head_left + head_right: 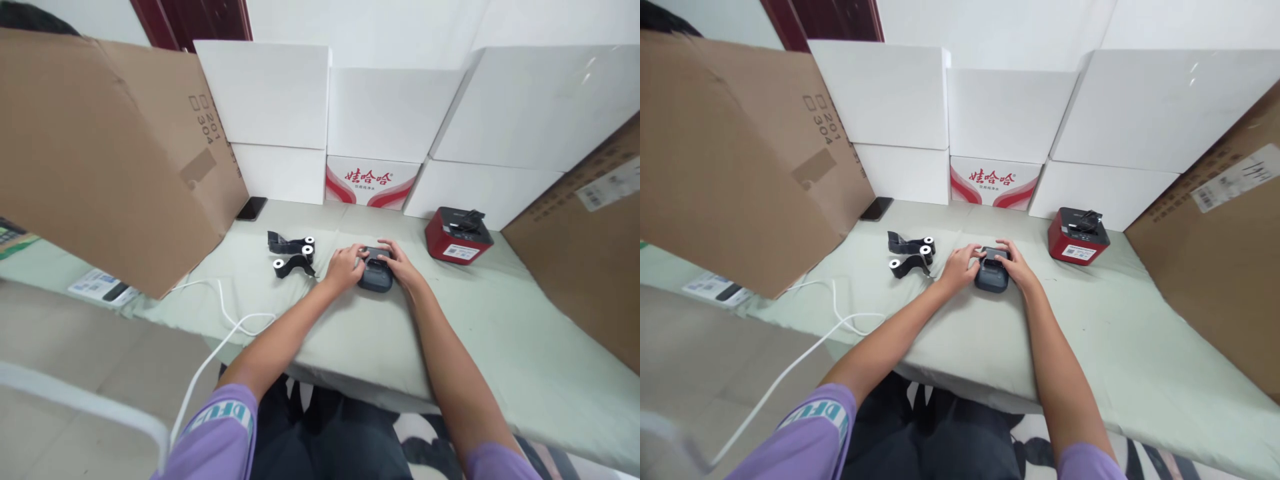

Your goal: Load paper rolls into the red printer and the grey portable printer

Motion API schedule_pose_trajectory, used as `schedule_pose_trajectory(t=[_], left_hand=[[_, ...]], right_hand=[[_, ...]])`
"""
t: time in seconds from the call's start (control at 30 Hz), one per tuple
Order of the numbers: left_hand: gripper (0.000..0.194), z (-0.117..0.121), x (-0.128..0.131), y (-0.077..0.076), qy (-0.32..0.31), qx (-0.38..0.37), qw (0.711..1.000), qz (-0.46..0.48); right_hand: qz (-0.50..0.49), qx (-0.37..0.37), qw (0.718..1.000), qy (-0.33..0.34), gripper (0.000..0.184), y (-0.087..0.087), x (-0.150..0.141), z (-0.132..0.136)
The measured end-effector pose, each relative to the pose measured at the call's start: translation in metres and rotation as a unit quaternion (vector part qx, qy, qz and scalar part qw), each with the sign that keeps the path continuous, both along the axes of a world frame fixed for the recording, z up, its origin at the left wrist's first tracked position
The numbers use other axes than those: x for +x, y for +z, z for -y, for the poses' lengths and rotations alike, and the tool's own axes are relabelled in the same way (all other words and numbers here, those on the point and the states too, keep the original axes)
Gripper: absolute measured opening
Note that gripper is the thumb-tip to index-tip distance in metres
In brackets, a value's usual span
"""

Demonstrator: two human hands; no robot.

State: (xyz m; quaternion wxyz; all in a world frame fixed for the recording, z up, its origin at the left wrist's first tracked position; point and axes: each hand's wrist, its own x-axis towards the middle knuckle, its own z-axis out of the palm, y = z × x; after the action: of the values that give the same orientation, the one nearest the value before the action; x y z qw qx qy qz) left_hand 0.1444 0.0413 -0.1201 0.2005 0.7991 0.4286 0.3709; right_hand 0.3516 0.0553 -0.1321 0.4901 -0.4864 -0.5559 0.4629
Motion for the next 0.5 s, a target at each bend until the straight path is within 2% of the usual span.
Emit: schedule_pose_trajectory(t=[0.13,0.17,0.27,0.33,0.4,0.47,0.5], left_hand=[[0.046,-0.001,-0.001,-0.008,-0.004,-0.009,1.000,0.018],[0.047,0.000,-0.002,-0.011,-0.001,-0.007,1.000,0.026],[0.050,-0.001,-0.004,-0.017,0.018,-0.004,0.997,0.070],[0.052,-0.004,-0.004,-0.019,0.027,-0.005,0.995,0.099],[0.053,-0.006,-0.003,-0.019,0.028,-0.010,0.993,0.111],[0.053,-0.008,-0.003,-0.019,0.026,-0.015,0.994,0.109],[0.053,-0.008,-0.004,-0.019,0.027,-0.019,0.994,0.107]], right_hand=[[0.012,0.012,1.000,-0.009,0.058,-0.001,-0.001,0.001],[0.011,0.025,0.999,-0.033,0.058,-0.003,-0.001,0.002],[-0.003,0.034,0.986,-0.163,0.062,-0.010,-0.003,0.011],[0.021,0.003,0.977,-0.211,0.075,-0.013,-0.010,0.024],[0.101,-0.012,0.975,-0.199,0.099,-0.013,-0.024,0.042],[0.205,0.019,0.958,-0.199,0.123,-0.010,-0.044,0.058],[0.236,0.031,0.944,-0.227,0.128,-0.008,-0.056,0.064]])
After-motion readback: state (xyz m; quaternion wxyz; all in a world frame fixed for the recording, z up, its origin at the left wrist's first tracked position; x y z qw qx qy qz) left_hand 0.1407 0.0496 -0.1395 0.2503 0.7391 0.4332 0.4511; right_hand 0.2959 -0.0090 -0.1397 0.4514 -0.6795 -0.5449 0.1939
